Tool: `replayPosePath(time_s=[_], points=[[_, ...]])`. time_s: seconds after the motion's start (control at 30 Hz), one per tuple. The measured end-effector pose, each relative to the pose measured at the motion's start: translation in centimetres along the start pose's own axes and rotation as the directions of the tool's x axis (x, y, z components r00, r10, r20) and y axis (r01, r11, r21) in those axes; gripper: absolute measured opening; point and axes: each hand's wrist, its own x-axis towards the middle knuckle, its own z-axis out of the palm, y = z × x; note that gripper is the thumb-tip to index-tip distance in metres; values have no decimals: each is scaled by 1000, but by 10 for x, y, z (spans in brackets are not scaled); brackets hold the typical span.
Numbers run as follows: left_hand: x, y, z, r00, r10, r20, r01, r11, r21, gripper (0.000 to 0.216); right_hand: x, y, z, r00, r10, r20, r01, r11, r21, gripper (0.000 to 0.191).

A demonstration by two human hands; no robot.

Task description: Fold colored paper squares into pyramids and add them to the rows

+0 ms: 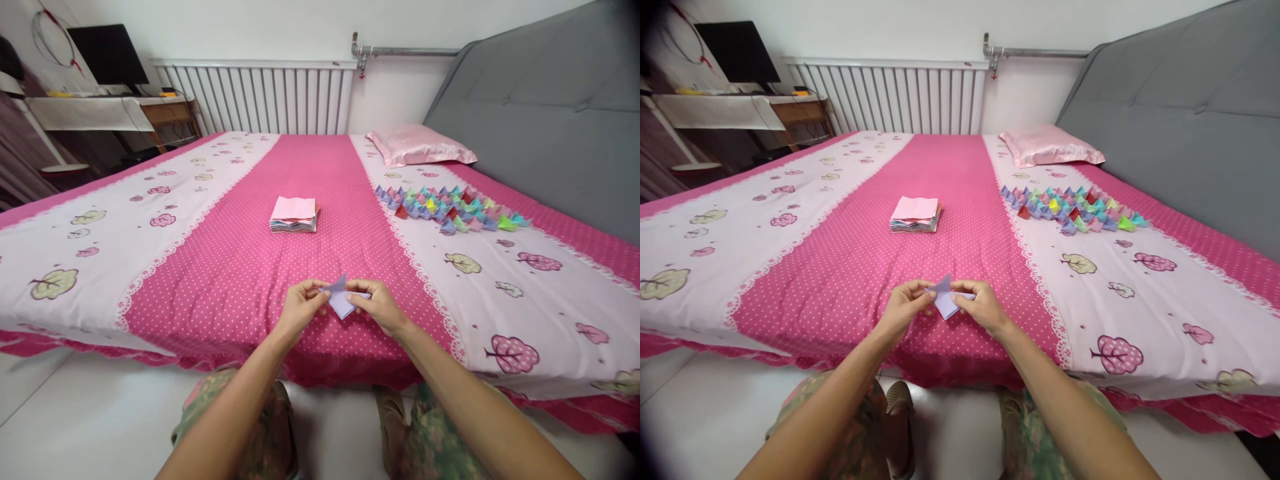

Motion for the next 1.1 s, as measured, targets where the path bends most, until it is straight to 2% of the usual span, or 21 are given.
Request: replayPosePath(time_s=[0.23, 0.43, 0.63, 0.77, 0.87, 0.97, 1.1], points=[[-1, 4, 3, 999, -37, 0, 37, 999, 10, 13, 0, 1, -1, 1000, -27, -6, 26, 997, -73, 18], [-4, 5, 4, 998, 52, 30, -54, 993, 104, 9, 1, 3, -1, 997, -80, -12, 78, 989, -125, 18], [-4, 3, 5, 991, 133, 34, -136, 983, 127, 25, 1, 5, 3, 990, -129, -56, 126, 990, -62, 29], [-3, 2, 3, 987, 154, 53, -159, 982, 98, 29, -2, 2, 3, 978, -196, -68, 182, 969, -167, 27], [-3, 4, 0, 982, 161, 98, -181, 948, 262, 34, -4, 0, 3, 969, -240, -59, 218, 942, -254, 24], [-4, 4, -3, 972, 203, 118, -234, 874, 425, 16, -6, -2, 2, 962, -267, -51, 240, 923, -300, 21], [-4, 2, -5, 950, 280, 137, -312, 833, 457, 8, -6, -3, 1, 938, -342, -45, 302, 876, -376, 14]])
